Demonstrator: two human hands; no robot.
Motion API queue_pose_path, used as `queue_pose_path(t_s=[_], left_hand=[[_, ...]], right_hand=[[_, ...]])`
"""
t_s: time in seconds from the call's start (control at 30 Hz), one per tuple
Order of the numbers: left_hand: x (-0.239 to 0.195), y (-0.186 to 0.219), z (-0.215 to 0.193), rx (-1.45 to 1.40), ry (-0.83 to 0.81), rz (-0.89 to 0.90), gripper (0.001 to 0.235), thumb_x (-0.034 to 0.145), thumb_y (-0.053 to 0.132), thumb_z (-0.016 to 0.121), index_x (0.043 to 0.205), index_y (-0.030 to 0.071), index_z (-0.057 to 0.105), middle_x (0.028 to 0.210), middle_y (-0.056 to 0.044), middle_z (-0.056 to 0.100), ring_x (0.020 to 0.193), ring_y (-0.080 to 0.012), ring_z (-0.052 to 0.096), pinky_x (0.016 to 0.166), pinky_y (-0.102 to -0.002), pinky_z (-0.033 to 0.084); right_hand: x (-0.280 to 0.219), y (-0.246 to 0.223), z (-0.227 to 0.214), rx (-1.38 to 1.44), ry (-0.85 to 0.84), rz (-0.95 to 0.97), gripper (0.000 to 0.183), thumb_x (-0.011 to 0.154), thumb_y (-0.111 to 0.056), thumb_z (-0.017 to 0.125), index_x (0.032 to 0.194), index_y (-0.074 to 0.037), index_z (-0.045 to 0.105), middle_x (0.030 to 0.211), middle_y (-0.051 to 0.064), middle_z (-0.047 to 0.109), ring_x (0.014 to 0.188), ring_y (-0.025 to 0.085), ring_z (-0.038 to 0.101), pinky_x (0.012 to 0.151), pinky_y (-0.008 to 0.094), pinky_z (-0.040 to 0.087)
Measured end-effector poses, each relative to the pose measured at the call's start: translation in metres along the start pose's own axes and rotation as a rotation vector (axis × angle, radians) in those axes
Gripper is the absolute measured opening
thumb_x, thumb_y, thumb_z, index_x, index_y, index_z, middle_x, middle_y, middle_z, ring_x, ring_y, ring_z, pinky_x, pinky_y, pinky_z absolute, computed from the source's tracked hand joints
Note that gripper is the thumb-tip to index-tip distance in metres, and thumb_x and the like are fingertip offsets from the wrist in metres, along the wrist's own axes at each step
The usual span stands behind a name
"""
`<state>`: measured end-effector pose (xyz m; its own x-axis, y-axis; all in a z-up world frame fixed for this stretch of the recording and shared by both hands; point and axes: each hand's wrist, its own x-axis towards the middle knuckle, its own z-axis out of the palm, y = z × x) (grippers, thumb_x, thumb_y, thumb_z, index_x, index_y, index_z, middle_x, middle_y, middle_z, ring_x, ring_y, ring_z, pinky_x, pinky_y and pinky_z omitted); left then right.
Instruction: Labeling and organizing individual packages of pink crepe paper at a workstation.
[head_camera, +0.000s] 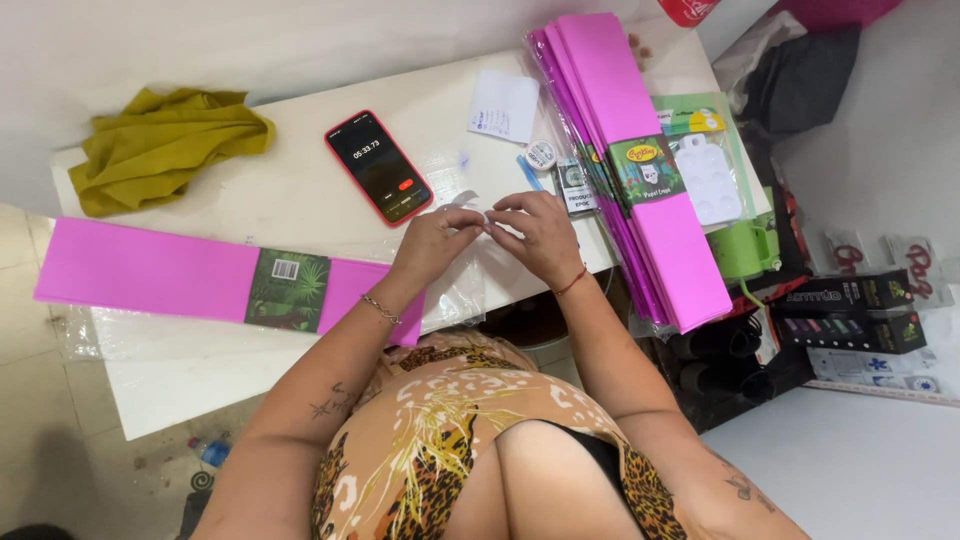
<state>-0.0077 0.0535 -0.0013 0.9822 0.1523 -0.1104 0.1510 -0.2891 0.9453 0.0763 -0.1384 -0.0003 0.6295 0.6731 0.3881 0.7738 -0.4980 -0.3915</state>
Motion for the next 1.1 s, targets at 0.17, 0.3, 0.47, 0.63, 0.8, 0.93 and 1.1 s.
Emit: queue_pose_path(t_s=[0.17, 0.3, 0.47, 0.63, 0.8, 0.93, 1.1], left_hand=[[0.009, -0.003, 0.008, 0.159, -0.017, 0.141, 0.021, 0.096, 0.021, 0.067, 0.113, 0.021, 0.078, 0.104, -0.010, 0.077, 0.103, -0.0317, 0.071, 0.095, -0.044, 0.054], [0.008, -0.004, 0.012, 0.290, 0.029, 0.180, 0.025, 0.099, 0.025, 0.064, 0.120, 0.018, 0.075, 0.111, -0.011, 0.076, 0.107, -0.0334, 0.068, 0.098, -0.047, 0.053], [-0.008, 0.015, 0.005, -0.023, 0.050, -0.008, 0.044, 0.102, 0.049, 0.058, 0.127, 0.014, 0.070, 0.120, -0.011, 0.072, 0.115, -0.0278, 0.067, 0.103, -0.040, 0.051], [-0.030, 0.011, -0.010, -0.427, 0.025, -0.174, 0.038, 0.096, 0.035, 0.071, 0.116, 0.003, 0.074, 0.105, -0.018, 0.075, 0.101, -0.0270, 0.073, 0.093, -0.037, 0.059], [-0.054, 0.000, -0.032, -0.570, 0.189, -0.199, 0.041, 0.091, 0.029, 0.080, 0.119, 0.001, 0.072, 0.101, -0.015, 0.071, 0.101, -0.0238, 0.070, 0.096, -0.036, 0.057], [-0.079, 0.000, -0.046, -0.625, 0.321, -0.222, 0.039, 0.091, 0.029, 0.080, 0.120, 0.004, 0.073, 0.107, -0.016, 0.071, 0.107, -0.0237, 0.068, 0.097, -0.035, 0.058], [-0.108, -0.023, -0.065, -0.544, 0.436, -0.151, 0.031, 0.094, 0.031, 0.077, 0.119, 0.012, 0.076, 0.112, -0.015, 0.072, 0.108, -0.0210, 0.067, 0.098, -0.035, 0.057]], right_hand=[[0.004, 0.015, -0.005, 0.106, -0.035, -0.045, 0.011, 0.097, -0.025, 0.075, 0.102, -0.018, 0.082, 0.102, 0.003, 0.075, 0.096, 0.022, 0.068, 0.085, 0.035, 0.053], [-0.002, 0.034, 0.002, 0.090, 0.119, -0.031, 0.011, 0.097, -0.028, 0.075, 0.103, -0.021, 0.081, 0.089, 0.000, 0.071, 0.084, 0.021, 0.068, 0.079, 0.033, 0.057], [0.002, 0.008, -0.001, 0.132, 0.244, -0.123, 0.012, 0.093, -0.024, 0.079, 0.105, -0.022, 0.081, 0.085, -0.004, 0.071, 0.075, 0.015, 0.067, 0.073, 0.029, 0.057], [0.005, -0.011, 0.009, 0.137, 0.322, -0.275, 0.019, 0.088, -0.021, 0.084, 0.107, -0.018, 0.079, 0.087, -0.001, 0.069, 0.075, 0.019, 0.064, 0.071, 0.031, 0.054], [0.015, -0.048, 0.011, 0.360, 0.056, -0.033, 0.017, 0.088, -0.015, 0.084, 0.104, -0.012, 0.079, 0.087, 0.006, 0.075, 0.077, 0.024, 0.067, 0.071, 0.032, 0.056], [0.017, -0.072, 0.042, 0.693, -0.129, 0.290, 0.017, 0.091, -0.021, 0.081, 0.106, -0.014, 0.078, 0.095, 0.004, 0.077, 0.080, 0.015, 0.063, 0.074, 0.029, 0.052], [0.022, -0.120, 0.078, 0.912, -0.140, 0.465, 0.022, 0.092, -0.029, 0.082, 0.102, -0.010, 0.078, 0.083, 0.006, 0.073, 0.076, 0.014, 0.062, 0.071, 0.030, 0.053]])
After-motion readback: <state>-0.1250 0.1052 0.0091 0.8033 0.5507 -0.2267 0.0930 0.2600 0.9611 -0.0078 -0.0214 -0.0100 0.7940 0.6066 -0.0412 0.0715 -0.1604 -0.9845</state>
